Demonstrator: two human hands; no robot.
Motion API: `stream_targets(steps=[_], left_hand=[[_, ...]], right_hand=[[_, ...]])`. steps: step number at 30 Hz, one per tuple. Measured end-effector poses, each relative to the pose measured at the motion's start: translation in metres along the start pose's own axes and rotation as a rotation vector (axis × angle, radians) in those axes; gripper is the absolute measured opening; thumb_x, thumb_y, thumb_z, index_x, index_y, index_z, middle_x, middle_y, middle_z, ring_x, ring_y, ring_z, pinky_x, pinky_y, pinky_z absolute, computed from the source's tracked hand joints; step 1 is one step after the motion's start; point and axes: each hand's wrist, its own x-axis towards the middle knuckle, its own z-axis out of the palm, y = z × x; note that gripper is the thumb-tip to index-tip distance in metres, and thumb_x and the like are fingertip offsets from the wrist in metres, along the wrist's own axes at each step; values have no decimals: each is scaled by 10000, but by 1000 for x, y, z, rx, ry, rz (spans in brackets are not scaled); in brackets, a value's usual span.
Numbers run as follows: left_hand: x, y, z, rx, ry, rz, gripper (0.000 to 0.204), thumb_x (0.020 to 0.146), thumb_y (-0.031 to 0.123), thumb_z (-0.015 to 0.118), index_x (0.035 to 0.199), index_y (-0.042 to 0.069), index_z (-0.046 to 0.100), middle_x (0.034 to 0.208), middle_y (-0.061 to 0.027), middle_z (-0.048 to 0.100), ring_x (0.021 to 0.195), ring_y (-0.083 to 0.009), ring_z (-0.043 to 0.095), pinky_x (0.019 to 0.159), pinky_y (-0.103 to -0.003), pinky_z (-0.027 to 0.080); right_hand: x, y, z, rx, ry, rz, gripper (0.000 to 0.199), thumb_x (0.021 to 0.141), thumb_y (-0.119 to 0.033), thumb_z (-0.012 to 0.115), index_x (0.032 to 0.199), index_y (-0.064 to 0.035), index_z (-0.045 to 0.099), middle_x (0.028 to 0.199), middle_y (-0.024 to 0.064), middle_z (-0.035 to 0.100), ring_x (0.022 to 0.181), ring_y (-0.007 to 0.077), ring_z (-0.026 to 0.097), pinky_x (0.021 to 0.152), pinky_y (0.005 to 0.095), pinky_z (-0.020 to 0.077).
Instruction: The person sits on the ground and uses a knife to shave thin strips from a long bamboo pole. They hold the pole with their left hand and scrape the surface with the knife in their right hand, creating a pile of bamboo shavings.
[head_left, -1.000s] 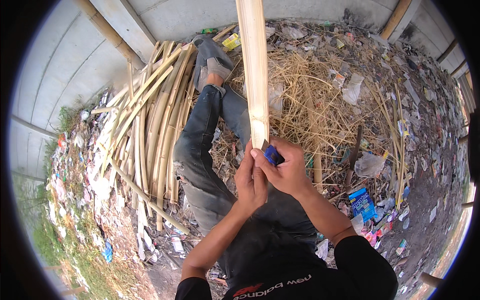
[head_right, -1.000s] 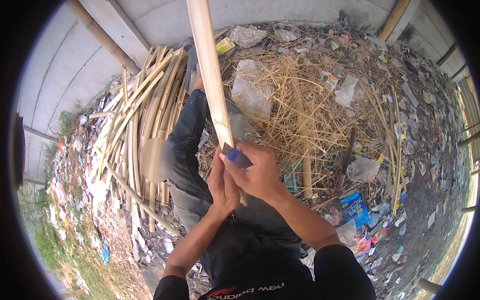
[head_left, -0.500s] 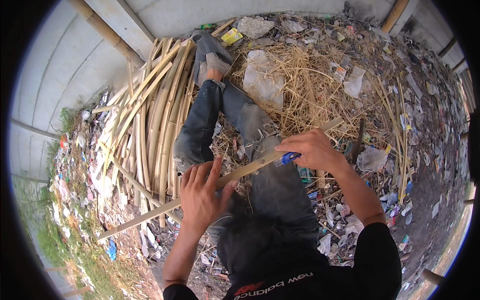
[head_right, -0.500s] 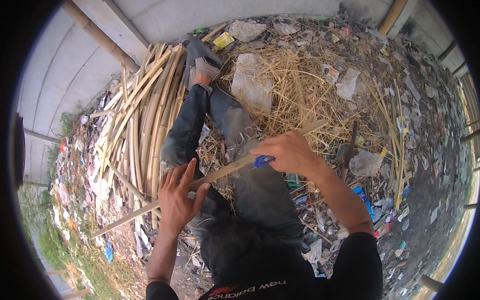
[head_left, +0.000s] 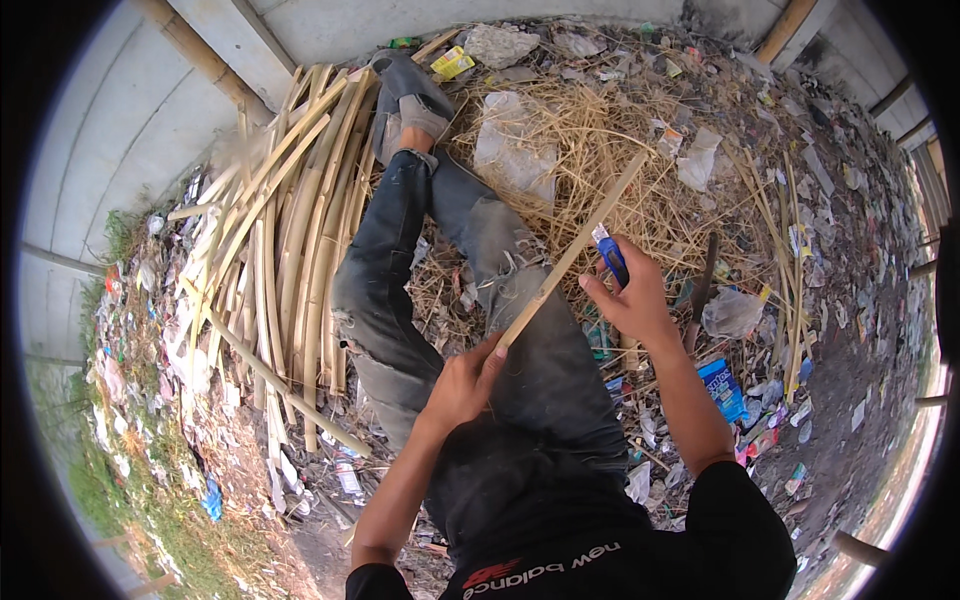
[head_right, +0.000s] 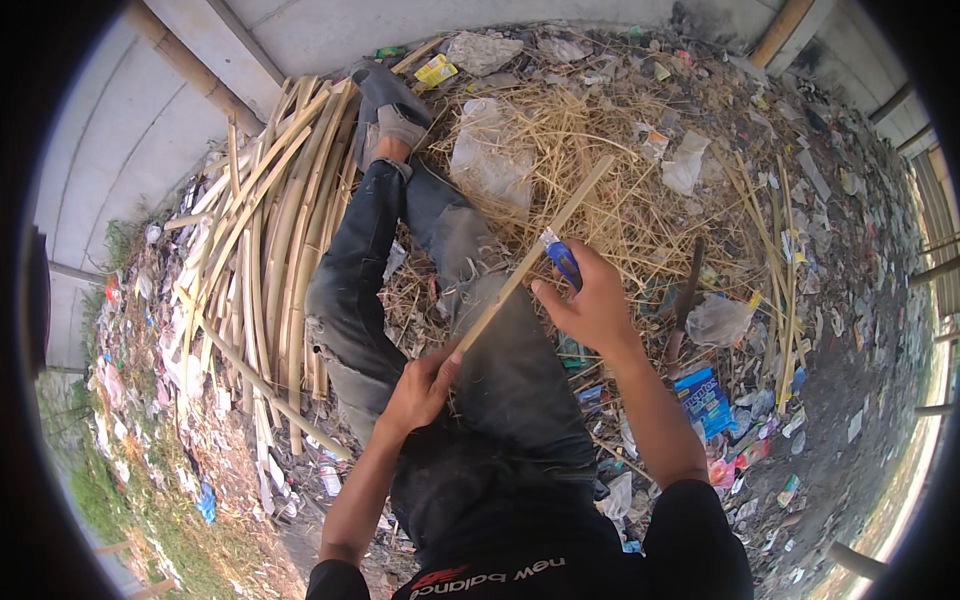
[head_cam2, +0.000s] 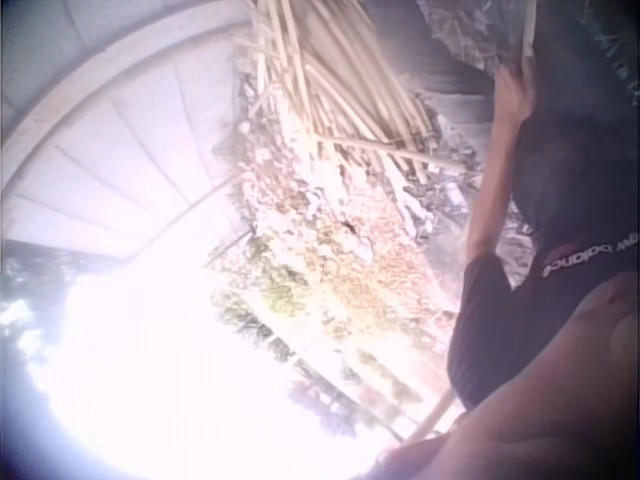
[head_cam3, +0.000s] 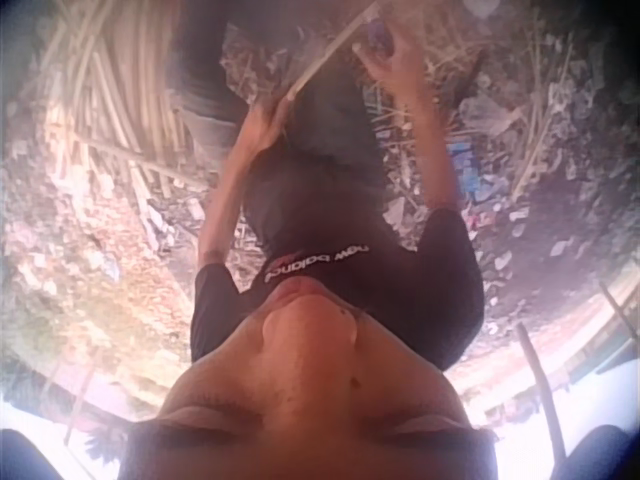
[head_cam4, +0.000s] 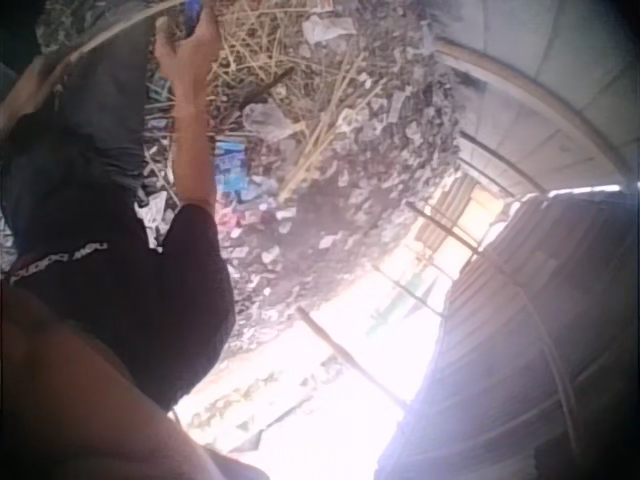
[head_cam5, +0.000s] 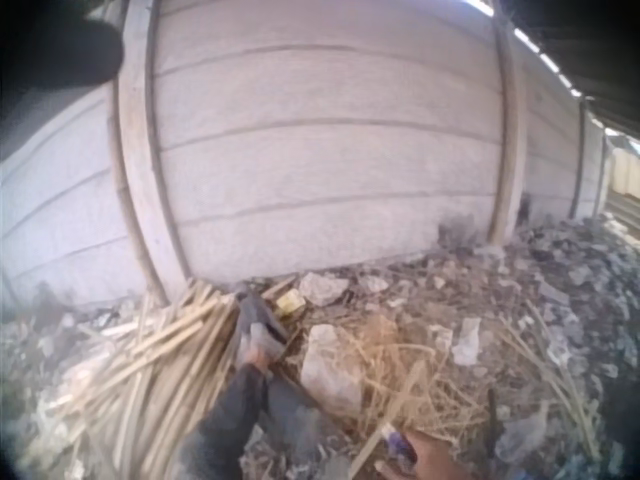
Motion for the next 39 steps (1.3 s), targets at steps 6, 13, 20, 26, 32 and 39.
stream_targets(steps=[6,13,20,26,32,39], left_hand=[[17,-3,10,20,-52,-53,556,1132,434,466,1372,-39,629,922,-308,705,983,-467,721,886,-484,530],[20,-6,12,71,-4,-73,516,1130,423,469,1274,-37,654,947,-330,708,1020,-514,695,882,-531,525],[14,-14,13,111,-15,-53,477,1138,388,457,1189,-38,665,874,-292,674,902,-478,690,809,-512,508],[14,-24,11,84,-18,-68,506,1138,394,457,1108,-63,672,864,-300,668,881,-481,688,792,-509,507],[26,-17,15,116,-5,-109,511,1140,387,459,1017,-75,637,839,-308,650,850,-483,676,781,-503,502],[16,-22,9,109,-37,-82,504,1136,404,462,1138,-52,678,895,-340,691,982,-549,672,842,-561,514]], right_hand=[[-41,26,27,-125,-244,112,391,1115,-316,525,1083,56,640,946,256,678,913,447,661,797,494,507],[-55,19,51,-252,-356,72,498,1084,-434,550,1056,55,639,782,273,692,763,500,688,686,574,528],[-37,21,53,-376,-487,104,543,1079,-489,549,924,20,660,688,258,660,703,495,674,666,565,526],[-47,8,67,-417,-426,21,550,1060,-515,579,864,-11,682,629,232,646,630,468,665,615,556,524],[-31,22,59,-398,-475,27,590,1067,-526,554,835,7,656,623,247,637,640,471,673,618,547,539],[13,55,23,-367,-292,240,637,1079,-542,513,807,8,682,685,278,665,681,485,684,644,570,531]])
